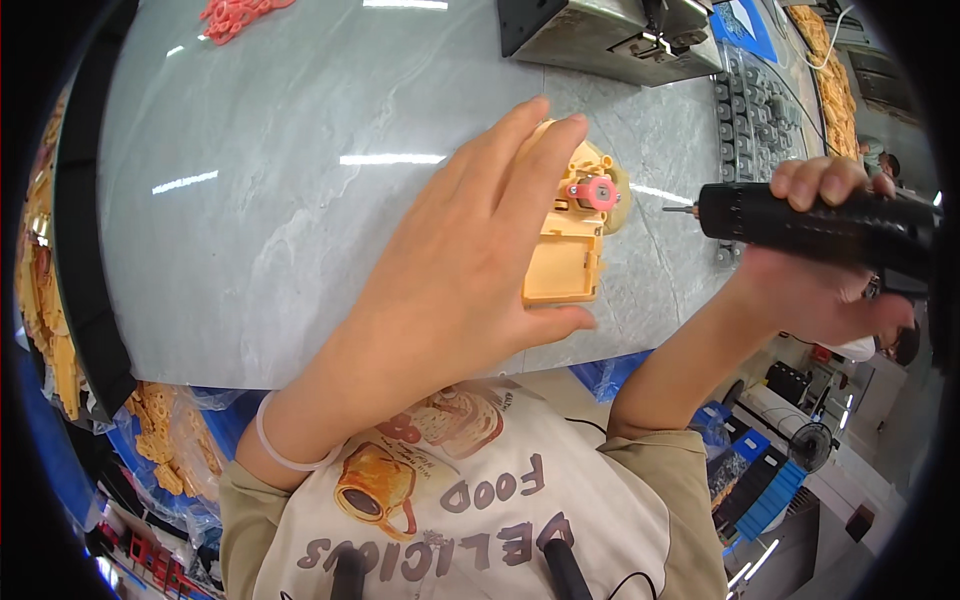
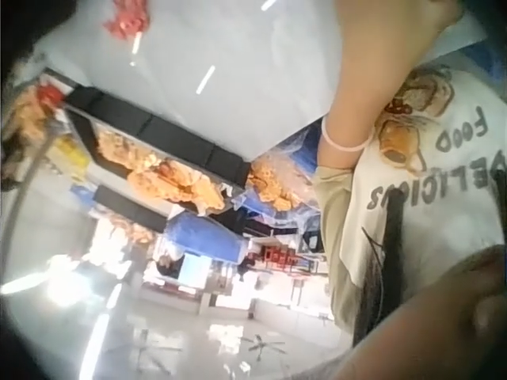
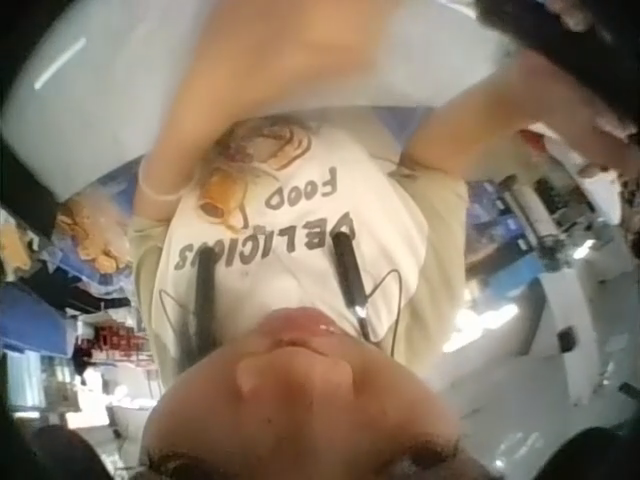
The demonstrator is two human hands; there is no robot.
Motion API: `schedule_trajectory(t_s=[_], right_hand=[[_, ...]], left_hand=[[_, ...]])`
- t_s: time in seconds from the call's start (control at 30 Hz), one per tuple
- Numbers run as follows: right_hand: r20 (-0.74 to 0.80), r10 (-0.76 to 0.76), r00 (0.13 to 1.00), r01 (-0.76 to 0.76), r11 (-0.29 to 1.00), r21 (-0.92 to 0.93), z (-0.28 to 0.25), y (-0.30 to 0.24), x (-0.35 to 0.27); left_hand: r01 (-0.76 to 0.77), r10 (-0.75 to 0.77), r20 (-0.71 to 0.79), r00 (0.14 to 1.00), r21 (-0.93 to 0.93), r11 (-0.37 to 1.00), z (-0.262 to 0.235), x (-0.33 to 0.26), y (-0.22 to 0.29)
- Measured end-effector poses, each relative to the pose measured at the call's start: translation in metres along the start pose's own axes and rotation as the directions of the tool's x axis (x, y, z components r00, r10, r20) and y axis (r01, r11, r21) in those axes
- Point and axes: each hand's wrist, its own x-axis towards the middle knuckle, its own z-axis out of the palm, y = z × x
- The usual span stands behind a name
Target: Manually assemble plastic toy internal components and secure them using an electric screwdriver.
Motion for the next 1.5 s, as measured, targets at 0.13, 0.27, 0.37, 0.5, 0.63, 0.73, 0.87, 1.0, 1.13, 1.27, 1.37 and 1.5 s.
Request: schedule_trajectory(t_s=[0.13, 0.27, 0.37, 0.5, 0.63, 0.73, 0.87, 1.0, 1.13, 1.27, 1.37, 1.5], right_hand=[[0.031, -0.008, 0.999, 0.005, 0.997, 0.076, -0.016, 0.018, -0.004], [-0.041, -0.010, 0.999, 0.014, 0.993, 0.115, -0.022, 0.027, -0.005], [-0.015, 0.000, 1.000, 0.002, 0.988, 0.152, -0.030, 0.032, -0.003], [-0.064, 0.058, 0.996, -0.044, 0.981, 0.191, -0.039, 0.030, -0.001], [-0.061, 0.164, 0.985, -0.145, 0.960, 0.238, -0.051, 0.034, 0.004], [0.001, 0.163, 0.987, -0.156, 0.942, 0.298, -0.059, 0.036, 0.005], [0.010, 0.154, 0.988, -0.152, 0.959, 0.240, -0.068, 0.043, 0.006], [0.009, 0.137, 0.991, -0.135, 0.959, 0.249, -0.064, 0.045, 0.005], [-0.167, 0.162, 0.973, -0.160, 0.987, 0.029, -0.062, 0.045, -0.001], [-0.210, 0.225, 0.952, -0.226, 0.974, 0.020, -0.060, 0.046, -0.005], [-0.266, 0.240, 0.933, -0.252, 0.968, -0.011, -0.055, 0.042, -0.008], [-0.277, 0.256, 0.926, -0.293, 0.951, -0.101, -0.054, 0.042, -0.009]], left_hand=[[0.008, -0.008, 0.017, 1.000, 0.005, 1.000, 0.000, 0.002, 0.002], [0.026, -0.026, 0.013, 1.000, -0.020, 0.999, -0.001, 0.003, 0.004], [0.056, -0.056, -0.010, 0.998, -0.034, 0.998, -0.004, 0.002, 0.006], [0.082, -0.083, -0.012, 0.996, -0.067, 0.994, -0.017, -0.002, 0.010], [0.142, -0.142, 0.016, 0.990, -0.137, 0.980, -0.030, -0.012, 0.010], [0.171, -0.168, 0.033, 0.985, -0.177, 0.969, -0.039, -0.020, 0.010], [0.170, -0.168, 0.025, 0.985, -0.138, 0.976, -0.048, -0.027, 0.008], [0.174, -0.177, -0.001, 0.984, -0.186, 0.967, -0.052, -0.034, 0.005], [0.181, -0.181, 0.014, 0.983, -0.165, 0.970, -0.056, -0.039, 0.004], [0.157, -0.160, -0.004, 0.987, -0.155, 0.975, -0.057, -0.043, 0.004], [0.155, -0.154, 0.017, 0.988, -0.111, 0.982, -0.059, -0.044, 0.009], [0.101, -0.104, -0.012, 0.994, -0.154, 0.983, -0.059, -0.049, 0.010]])
